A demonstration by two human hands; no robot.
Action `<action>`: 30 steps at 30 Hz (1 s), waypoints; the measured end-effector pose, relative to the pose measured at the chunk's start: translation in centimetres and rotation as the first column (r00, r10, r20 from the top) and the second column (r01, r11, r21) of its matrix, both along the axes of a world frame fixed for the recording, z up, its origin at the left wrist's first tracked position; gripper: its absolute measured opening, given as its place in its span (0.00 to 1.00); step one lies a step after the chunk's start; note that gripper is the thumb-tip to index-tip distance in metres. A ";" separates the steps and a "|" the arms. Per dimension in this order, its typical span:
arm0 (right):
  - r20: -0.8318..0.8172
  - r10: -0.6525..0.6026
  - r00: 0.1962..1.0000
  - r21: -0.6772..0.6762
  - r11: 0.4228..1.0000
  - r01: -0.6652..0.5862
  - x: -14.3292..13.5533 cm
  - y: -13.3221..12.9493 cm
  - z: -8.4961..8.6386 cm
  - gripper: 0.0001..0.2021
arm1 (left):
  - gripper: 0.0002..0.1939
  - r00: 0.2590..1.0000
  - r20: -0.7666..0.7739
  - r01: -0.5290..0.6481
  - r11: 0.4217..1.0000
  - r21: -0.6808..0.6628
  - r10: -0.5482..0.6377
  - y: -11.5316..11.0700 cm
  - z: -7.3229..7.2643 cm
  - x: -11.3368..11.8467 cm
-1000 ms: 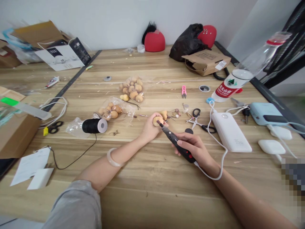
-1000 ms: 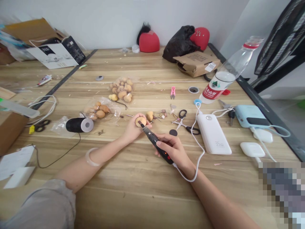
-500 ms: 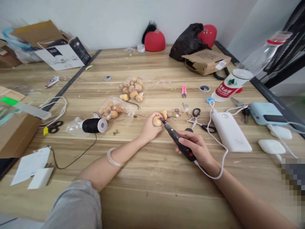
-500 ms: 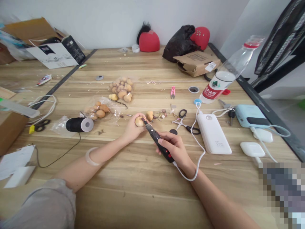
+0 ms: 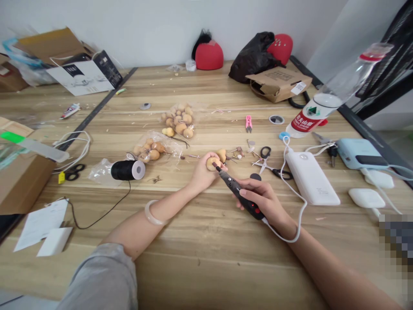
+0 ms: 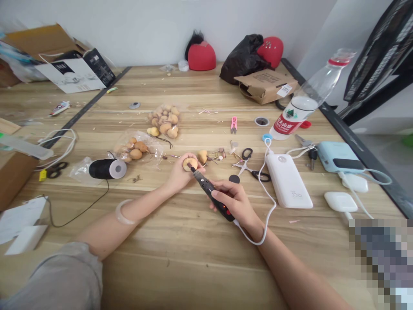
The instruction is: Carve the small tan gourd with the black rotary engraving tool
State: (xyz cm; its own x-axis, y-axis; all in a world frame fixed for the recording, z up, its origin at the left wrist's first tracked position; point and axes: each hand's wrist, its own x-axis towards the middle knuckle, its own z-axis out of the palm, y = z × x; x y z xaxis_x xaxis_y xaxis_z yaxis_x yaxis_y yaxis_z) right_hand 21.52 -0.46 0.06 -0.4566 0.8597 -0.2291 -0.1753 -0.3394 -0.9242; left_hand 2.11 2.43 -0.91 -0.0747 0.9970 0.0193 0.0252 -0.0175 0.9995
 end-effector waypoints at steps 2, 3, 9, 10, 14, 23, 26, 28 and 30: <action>0.008 -0.033 0.999 -0.011 0.999 0.033 0.0 0.0 0.0 0.17 | 0.16 0.998 -0.057 -0.034 0.999 0.025 0.035 0.0 0.1 0.0; 0.014 -0.044 0.999 -0.013 0.999 0.044 0.0 0.0 -0.1 0.16 | 0.16 0.996 -0.081 -0.043 0.998 0.040 0.046 -0.1 0.2 0.0; -0.009 0.013 1.000 0.008 1.000 -0.013 0.0 0.0 -0.1 0.16 | 0.17 1.000 -0.019 0.006 1.000 -0.002 -0.006 -0.1 0.0 0.0; -0.011 0.000 1.000 0.002 1.000 0.000 0.1 0.0 -0.1 0.16 | 0.17 0.999 -0.046 -0.008 1.000 0.004 0.009 -0.1 0.0 0.0; -0.021 -0.030 0.999 -0.015 0.999 0.029 0.1 0.0 -0.2 0.15 | 0.16 0.993 -0.104 -0.042 0.998 0.042 0.046 0.0 -0.1 -0.1; -0.061 -0.012 0.998 -0.039 0.999 0.010 0.2 0.0 -0.5 0.15 | 0.16 0.995 -0.086 -0.043 0.998 0.046 0.047 0.0 0.1 0.0; -0.062 0.074 0.995 -0.012 0.997 -0.075 0.2 -0.1 -0.5 0.15 | 0.18 0.999 -0.040 -0.022 1.000 0.002 0.022 -0.1 0.2 0.2; -0.067 0.095 0.993 -0.008 0.995 -0.095 0.1 -0.1 -0.4 0.15 | 0.19 1.000 -0.024 -0.013 1.000 -0.012 0.012 -0.1 0.2 0.2; -0.091 0.050 0.995 -0.035 0.998 -0.054 0.1 0.0 -0.3 0.15 | 0.17 0.999 -0.042 -0.012 1.000 0.019 0.013 -0.1 0.2 0.1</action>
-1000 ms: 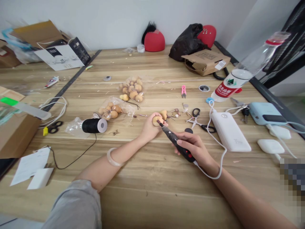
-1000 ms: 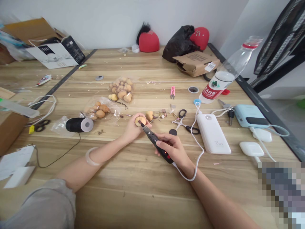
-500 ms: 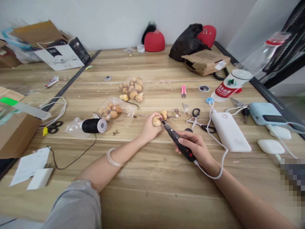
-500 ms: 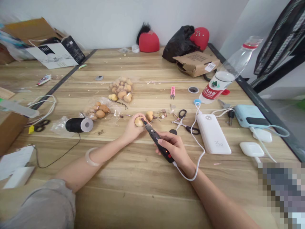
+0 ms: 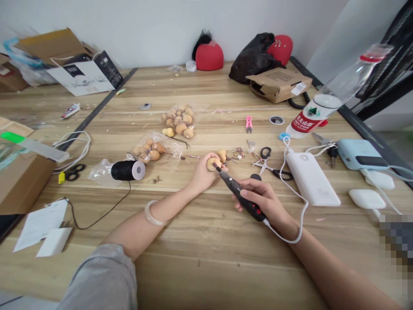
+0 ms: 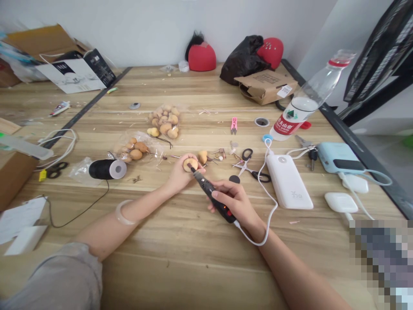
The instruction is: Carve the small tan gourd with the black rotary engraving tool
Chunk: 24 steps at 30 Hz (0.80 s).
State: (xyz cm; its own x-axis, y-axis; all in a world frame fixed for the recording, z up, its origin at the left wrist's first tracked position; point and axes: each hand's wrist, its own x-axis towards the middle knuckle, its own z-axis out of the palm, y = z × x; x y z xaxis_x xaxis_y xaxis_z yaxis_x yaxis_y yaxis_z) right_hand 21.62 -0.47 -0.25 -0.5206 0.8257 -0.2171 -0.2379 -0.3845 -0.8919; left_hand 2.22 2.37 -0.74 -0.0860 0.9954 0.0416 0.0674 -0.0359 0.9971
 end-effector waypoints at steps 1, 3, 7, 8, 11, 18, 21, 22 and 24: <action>-0.012 -0.020 1.000 -0.021 1.000 0.020 0.0 0.1 0.1 0.15 | 0.16 1.000 -0.020 -0.007 1.000 0.019 0.007 0.0 0.0 -0.1; -0.041 -0.040 0.998 -0.063 0.997 0.037 0.1 0.2 0.3 0.16 | 0.15 0.998 -0.060 -0.026 0.999 0.036 0.028 0.0 0.0 -0.1; -0.184 -0.090 0.979 -0.169 0.984 0.058 0.8 0.5 0.5 0.16 | 0.18 0.999 -0.048 -0.016 1.000 -0.019 0.015 0.0 0.2 0.0; -0.224 -0.117 0.967 -0.205 0.976 0.071 1.1 0.6 0.4 0.15 | 0.18 0.999 -0.036 -0.013 0.999 -0.031 0.012 0.0 0.2 0.0; -0.285 -0.192 0.939 -0.275 0.955 0.111 1.9 0.9 -0.1 0.15 | 0.19 1.000 -0.004 -0.013 0.999 -0.045 0.013 -0.1 0.3 0.2; -0.277 -0.172 0.945 -0.198 0.973 0.119 1.7 0.7 -0.4 0.15 | 0.18 1.000 -0.020 -0.015 0.999 -0.050 0.014 -0.2 0.5 0.1; -0.219 -0.132 0.967 -0.160 0.982 0.098 1.4 0.7 -0.3 0.14 | 0.18 0.999 -0.035 -0.012 0.999 -0.046 0.010 -0.2 0.6 0.2; -0.198 -0.127 0.972 -0.151 0.984 0.098 1.4 0.8 -0.2 0.13 | 0.19 0.999 -0.040 -0.012 0.999 -0.045 0.010 -0.2 0.6 0.2; -0.160 -0.110 0.981 -0.133 0.987 0.089 1.4 1.0 -0.2 0.14 | 0.19 0.999 -0.047 -0.012 0.999 -0.044 0.010 -0.2 0.5 0.1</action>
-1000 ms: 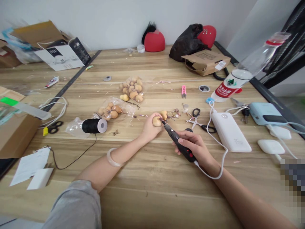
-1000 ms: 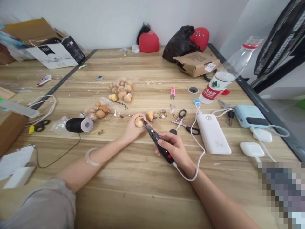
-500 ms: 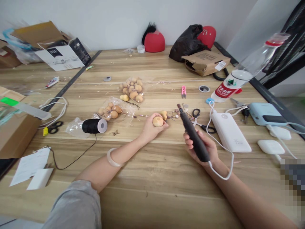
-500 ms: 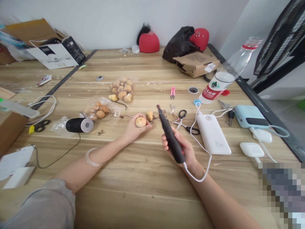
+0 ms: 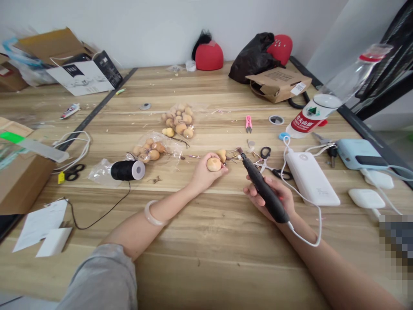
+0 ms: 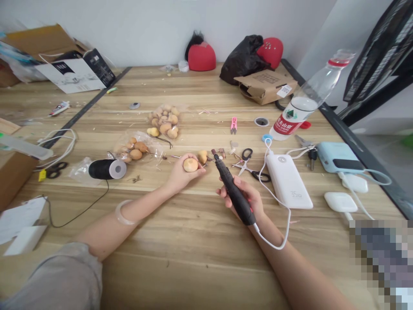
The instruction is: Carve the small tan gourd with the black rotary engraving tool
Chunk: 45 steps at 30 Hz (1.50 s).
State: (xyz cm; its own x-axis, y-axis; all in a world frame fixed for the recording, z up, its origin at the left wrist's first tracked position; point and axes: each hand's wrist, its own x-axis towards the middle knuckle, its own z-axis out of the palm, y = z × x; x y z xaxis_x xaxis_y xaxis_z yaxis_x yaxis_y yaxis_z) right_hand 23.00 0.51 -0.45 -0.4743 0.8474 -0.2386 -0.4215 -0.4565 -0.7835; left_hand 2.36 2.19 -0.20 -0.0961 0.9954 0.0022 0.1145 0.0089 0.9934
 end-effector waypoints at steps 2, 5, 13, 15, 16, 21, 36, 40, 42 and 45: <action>0.036 0.029 0.999 0.009 1.000 -0.029 0.0 0.2 -0.1 0.14 | 0.19 1.000 0.005 0.005 1.000 0.000 -0.005 0.0 0.0 0.0; 0.076 0.062 0.995 0.018 0.998 -0.064 -0.1 0.4 -0.2 0.14 | 0.19 1.000 0.020 0.010 1.000 -0.002 -0.010 0.0 -0.1 -0.1; 0.166 0.098 0.981 0.002 0.995 -0.100 -0.2 0.2 0.7 0.15 | 0.19 1.000 0.024 0.019 1.000 0.003 -0.019 -0.1 -0.2 -0.1; 0.207 0.121 0.971 0.018 0.992 -0.127 -0.2 0.2 1.0 0.17 | 0.19 1.000 0.004 0.016 1.000 0.007 -0.016 -0.1 -0.2 -0.2; 0.228 0.134 0.964 0.021 0.990 -0.142 -0.2 0.3 1.2 0.17 | 0.19 1.000 -0.009 0.014 1.000 0.009 -0.014 -0.1 -0.3 -0.2; 0.263 0.140 0.955 0.015 0.989 -0.149 -0.5 0.5 1.4 0.19 | 0.19 0.999 -0.054 -0.002 1.000 0.021 0.003 0.0 -0.4 -0.2; 0.268 0.173 0.948 0.025 0.982 -0.186 -1.0 0.1 1.6 0.16 | 0.17 1.000 0.010 0.025 0.999 0.039 -0.025 0.1 -0.5 -0.2; 0.267 0.151 0.952 0.021 0.986 -0.163 -1.2 -0.2 1.5 0.15 | 0.16 1.000 -0.005 0.029 0.999 0.037 -0.029 0.1 -0.6 -0.2; 0.267 0.137 0.954 0.027 0.988 -0.149 -1.1 -0.2 1.4 0.15 | 0.16 0.999 -0.050 0.011 0.998 0.069 -0.008 0.1 -0.5 -0.2; 0.276 0.167 0.947 0.017 0.984 -0.179 -1.0 -0.2 1.3 0.15 | 0.16 0.999 -0.018 0.027 0.999 0.040 -0.026 0.0 -0.4 -0.2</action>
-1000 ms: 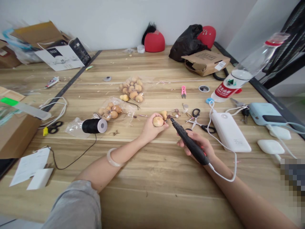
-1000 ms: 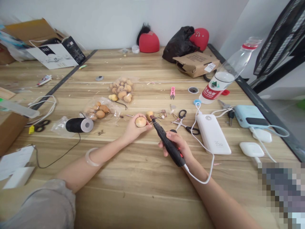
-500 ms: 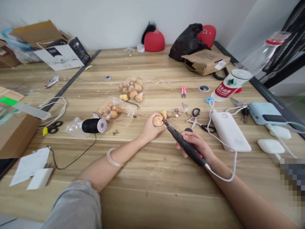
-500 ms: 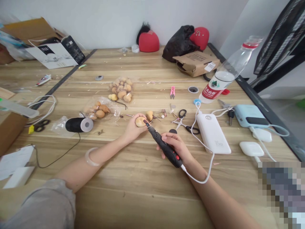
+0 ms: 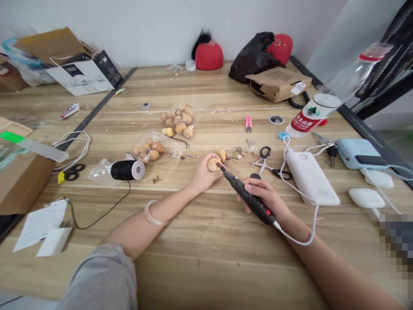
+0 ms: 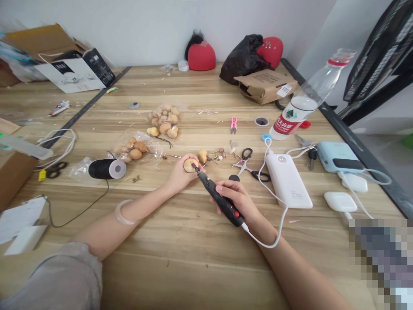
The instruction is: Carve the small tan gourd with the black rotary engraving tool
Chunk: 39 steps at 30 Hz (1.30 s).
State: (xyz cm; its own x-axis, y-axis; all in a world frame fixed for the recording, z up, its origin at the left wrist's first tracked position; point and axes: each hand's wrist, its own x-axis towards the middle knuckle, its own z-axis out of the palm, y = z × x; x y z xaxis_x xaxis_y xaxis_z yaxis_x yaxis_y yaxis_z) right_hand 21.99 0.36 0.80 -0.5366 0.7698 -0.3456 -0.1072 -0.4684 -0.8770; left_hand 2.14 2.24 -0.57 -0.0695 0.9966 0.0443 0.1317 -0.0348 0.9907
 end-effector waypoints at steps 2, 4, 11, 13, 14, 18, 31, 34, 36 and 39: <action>0.004 0.009 1.000 -0.004 1.000 -0.009 0.0 0.0 0.0 0.15 | 0.16 1.000 0.022 0.012 1.000 -0.023 -0.012 0.0 0.0 0.0; 0.003 -0.009 1.000 0.001 1.000 0.009 0.0 0.0 0.0 0.15 | 0.16 1.000 -0.004 -0.006 1.000 -0.007 0.006 -0.1 0.1 0.0; 0.004 0.002 1.000 0.007 1.000 -0.002 0.0 -0.1 -0.2 0.15 | 0.17 0.998 0.054 0.021 0.999 -0.046 -0.018 0.0 0.1 0.1; 0.001 -0.018 1.000 0.008 1.000 0.018 0.0 -0.1 -0.2 0.15 | 0.17 0.999 0.038 0.011 0.999 -0.030 -0.010 0.0 0.0 0.1; -0.002 -0.033 0.999 0.009 0.999 0.033 0.0 -0.1 -0.1 0.15 | 0.17 1.000 0.011 -0.001 1.000 -0.005 0.002 0.0 0.0 0.1; 0.008 0.000 1.000 0.016 1.000 0.000 0.0 -0.1 -0.1 0.15 | 0.16 1.000 0.024 0.013 1.000 -0.005 -0.013 0.0 -0.1 0.1; 0.013 -0.001 1.000 0.007 1.000 0.001 -0.1 -0.1 -0.1 0.16 | 0.17 0.997 0.067 0.048 0.998 -0.035 -0.046 -0.1 -0.1 0.0; -0.010 -0.047 0.999 0.007 0.999 0.047 -0.1 0.0 0.0 0.18 | 0.17 1.000 -0.024 0.001 1.000 0.017 0.000 -0.1 -0.1 0.0; -0.010 -0.039 0.999 0.002 0.999 0.039 -0.1 0.0 0.0 0.19 | 0.16 1.000 -0.022 0.003 1.000 0.017 -0.002 -0.1 -0.2 0.0; 0.008 0.001 1.000 -0.012 1.000 -0.001 -0.1 -0.1 -0.1 0.19 | 0.16 0.997 0.060 0.053 0.998 -0.024 -0.051 0.0 -0.4 0.0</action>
State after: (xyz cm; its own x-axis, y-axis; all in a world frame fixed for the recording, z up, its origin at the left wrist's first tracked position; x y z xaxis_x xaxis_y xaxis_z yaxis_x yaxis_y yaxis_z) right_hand 21.93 0.28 0.71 -0.5349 0.7649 -0.3590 -0.0995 -0.4790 -0.8722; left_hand 2.10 2.21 -0.96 -0.0195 0.9997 0.0162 0.0708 -0.0147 0.9974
